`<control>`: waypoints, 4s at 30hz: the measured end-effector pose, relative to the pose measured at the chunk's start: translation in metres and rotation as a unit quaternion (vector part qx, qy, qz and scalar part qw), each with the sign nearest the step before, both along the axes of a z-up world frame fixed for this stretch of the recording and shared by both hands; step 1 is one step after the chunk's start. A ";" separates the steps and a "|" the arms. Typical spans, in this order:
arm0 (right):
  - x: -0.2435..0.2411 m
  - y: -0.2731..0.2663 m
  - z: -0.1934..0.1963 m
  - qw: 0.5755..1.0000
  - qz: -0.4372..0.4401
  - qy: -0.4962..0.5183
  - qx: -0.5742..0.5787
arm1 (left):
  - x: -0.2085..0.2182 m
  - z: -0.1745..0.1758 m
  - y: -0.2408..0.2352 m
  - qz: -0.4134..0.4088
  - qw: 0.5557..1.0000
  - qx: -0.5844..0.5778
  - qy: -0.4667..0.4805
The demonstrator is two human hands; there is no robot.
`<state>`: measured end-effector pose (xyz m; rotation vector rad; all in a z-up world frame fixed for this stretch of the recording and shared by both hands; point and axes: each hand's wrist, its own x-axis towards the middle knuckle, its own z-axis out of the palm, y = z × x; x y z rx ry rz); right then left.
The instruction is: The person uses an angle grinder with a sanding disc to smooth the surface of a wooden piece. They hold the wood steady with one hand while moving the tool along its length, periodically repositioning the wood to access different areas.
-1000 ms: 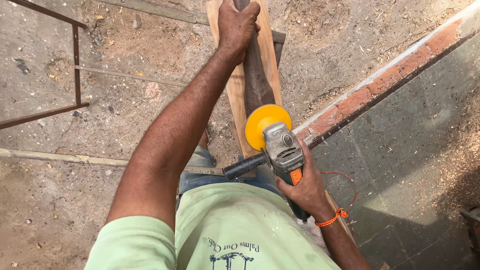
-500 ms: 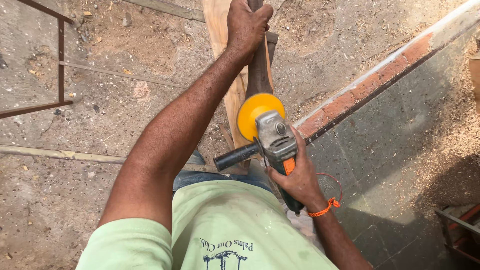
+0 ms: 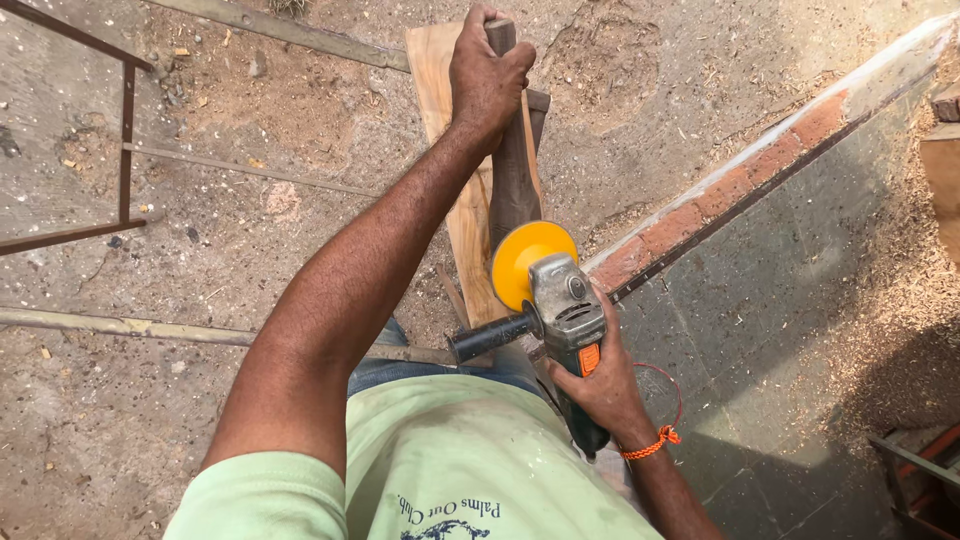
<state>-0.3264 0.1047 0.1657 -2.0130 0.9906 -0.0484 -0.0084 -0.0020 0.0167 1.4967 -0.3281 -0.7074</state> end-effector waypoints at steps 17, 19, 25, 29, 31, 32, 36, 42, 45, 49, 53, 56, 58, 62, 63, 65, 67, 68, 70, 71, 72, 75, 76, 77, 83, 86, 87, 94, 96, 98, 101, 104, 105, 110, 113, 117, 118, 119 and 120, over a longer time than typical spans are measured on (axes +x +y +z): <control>-0.045 -0.001 -0.008 0.994 -0.075 0.001 0.083 | 0.034 0.011 0.003 -0.075 0.968 -0.179 0.161; -0.037 -0.008 -0.019 0.997 -0.051 -0.015 0.063 | 0.039 0.010 0.001 -0.067 0.969 -0.170 0.168; -0.028 -0.010 -0.028 0.996 -0.010 -0.019 0.083 | 0.050 -0.013 0.014 -0.124 0.944 -0.205 0.225; -0.006 -0.011 -0.031 0.998 0.032 -0.020 0.050 | 0.051 -0.026 0.012 -0.120 0.944 -0.206 0.226; 0.009 -0.016 -0.034 0.998 0.050 -0.021 0.034 | 0.054 -0.028 0.011 -0.124 0.946 -0.202 0.221; 0.012 -0.019 -0.034 0.998 0.054 -0.023 0.030 | 0.050 -0.030 0.012 -0.129 0.945 -0.198 0.225; 0.010 -0.021 -0.029 0.999 0.014 -0.005 0.049 | 0.051 -0.016 0.018 -0.125 0.946 -0.201 0.220; 0.003 -0.019 -0.030 0.997 0.063 -0.038 -0.020 | 0.051 -0.002 0.021 -0.118 0.949 -0.190 0.221; 0.010 -0.021 -0.038 0.999 0.011 0.019 0.046 | 0.049 -0.003 0.016 -0.132 0.947 -0.198 0.214; 0.004 -0.018 -0.033 0.999 0.022 -0.021 0.034 | 0.055 0.003 0.021 -0.118 0.954 -0.192 0.199; 0.006 -0.020 -0.036 0.999 0.025 -0.008 0.044 | 0.050 0.000 0.017 -0.131 0.951 -0.202 0.196; 0.004 -0.020 -0.039 0.998 0.041 -0.040 0.011 | 0.047 0.004 0.016 -0.144 0.952 -0.197 0.186; -0.005 -0.019 -0.040 0.999 0.034 -0.036 0.010 | 0.049 0.008 0.019 -0.137 0.952 -0.197 0.188; -0.034 -0.013 -0.035 0.999 0.008 -0.006 0.036 | 0.056 0.008 0.025 -0.126 0.949 -0.196 0.214; -0.037 -0.013 -0.035 0.999 0.012 -0.012 0.031 | 0.053 0.008 0.024 -0.100 0.957 -0.193 0.194; -0.038 -0.011 -0.033 0.999 -0.014 0.003 0.038 | 0.046 0.008 0.017 -0.052 0.969 -0.188 0.152; -0.033 -0.011 -0.032 1.000 -0.018 0.007 0.023 | 0.044 0.008 0.010 -0.034 0.972 -0.174 0.152; -0.028 -0.011 -0.032 1.000 -0.008 0.005 0.008 | 0.042 0.007 0.007 -0.025 0.974 -0.167 0.153; -0.019 -0.011 -0.033 1.000 0.003 0.003 -0.009 | 0.040 0.005 0.004 -0.021 0.971 -0.175 0.161; -0.013 -0.012 -0.035 1.000 0.004 0.002 -0.010 | 0.041 0.004 0.002 -0.019 0.970 -0.180 0.164; -0.008 -0.015 -0.035 1.000 0.006 0.003 -0.009 | 0.042 0.002 0.003 -0.022 0.971 -0.174 0.164; 0.010 -0.030 -0.040 1.000 0.008 -0.015 -0.025 | 0.045 -0.004 0.003 -0.033 0.973 -0.162 0.164; 0.015 -0.037 -0.043 0.999 0.025 -0.022 -0.042 | 0.046 -0.007 0.003 -0.036 0.972 -0.161 0.165; 0.021 -0.047 -0.046 0.997 0.042 -0.029 -0.059 | 0.046 -0.010 0.004 -0.039 0.972 -0.161 0.166; 0.013 -0.054 -0.055 0.998 0.050 -0.011 -0.035 | 0.055 -0.012 0.004 -0.018 0.973 -0.148 0.175; 0.011 -0.047 -0.052 0.997 0.068 -0.012 -0.022 | 0.055 -0.006 0.005 -0.009 0.972 -0.122 0.201; 0.011 -0.045 -0.049 0.997 0.071 0.001 -0.009 | 0.057 -0.006 0.006 -0.015 0.972 -0.126 0.196; 0.031 -0.063 -0.045 0.999 0.032 0.038 0.007 | 0.056 -0.005 0.004 -0.037 0.973 -0.128 0.186; 0.018 -0.058 -0.039 0.997 0.074 -0.012 -0.029 | 0.060 -0.005 0.008 -0.024 0.973 -0.128 0.192; 0.016 -0.056 -0.043 0.996 0.080 -0.011 -0.034 | 0.057 -0.004 0.006 -0.022 0.968 -0.133 0.213; 0.027 -0.063 -0.047 0.995 0.085 0.006 -0.052 | 0.063 -0.003 0.007 -0.057 0.968 -0.111 0.217; 0.059 -0.082 -0.045 0.993 0.104 0.000 -0.058 | 0.073 0.003 0.011 -0.109 0.966 -0.089 0.219; 0.067 -0.086 -0.044 0.992 0.112 -0.003 -0.057 | 0.078 0.004 0.014 -0.115 0.966 -0.088 0.216; 0.067 -0.094 -0.046 0.994 0.105 0.023 -0.019 | 0.083 0.001 0.015 -0.131 0.969 -0.071 0.199; 0.040 -0.085 -0.048 0.994 0.094 0.038 -0.030 | 0.082 -0.004 0.021 -0.109 0.969 -0.082 0.205; 0.009 -0.067 -0.050 0.997 0.068 0.025 -0.008 | 0.085 -0.012 0.025 -0.103 0.968 -0.072 0.217; 0.009 -0.067 -0.051 0.997 0.073 0.015 -0.015 | 0.086 -0.012 0.025 -0.103 0.969 -0.068 0.214; 0.014 -0.068 -0.054 0.997 0.078 0.006 -0.021 | 0.085 -0.012 0.025 -0.103 0.970 -0.064 0.212; 0.021 -0.070 -0.056 0.996 0.083 -0.005 -0.028 | 0.085 -0.011 0.025 -0.104 0.970 -0.070 0.208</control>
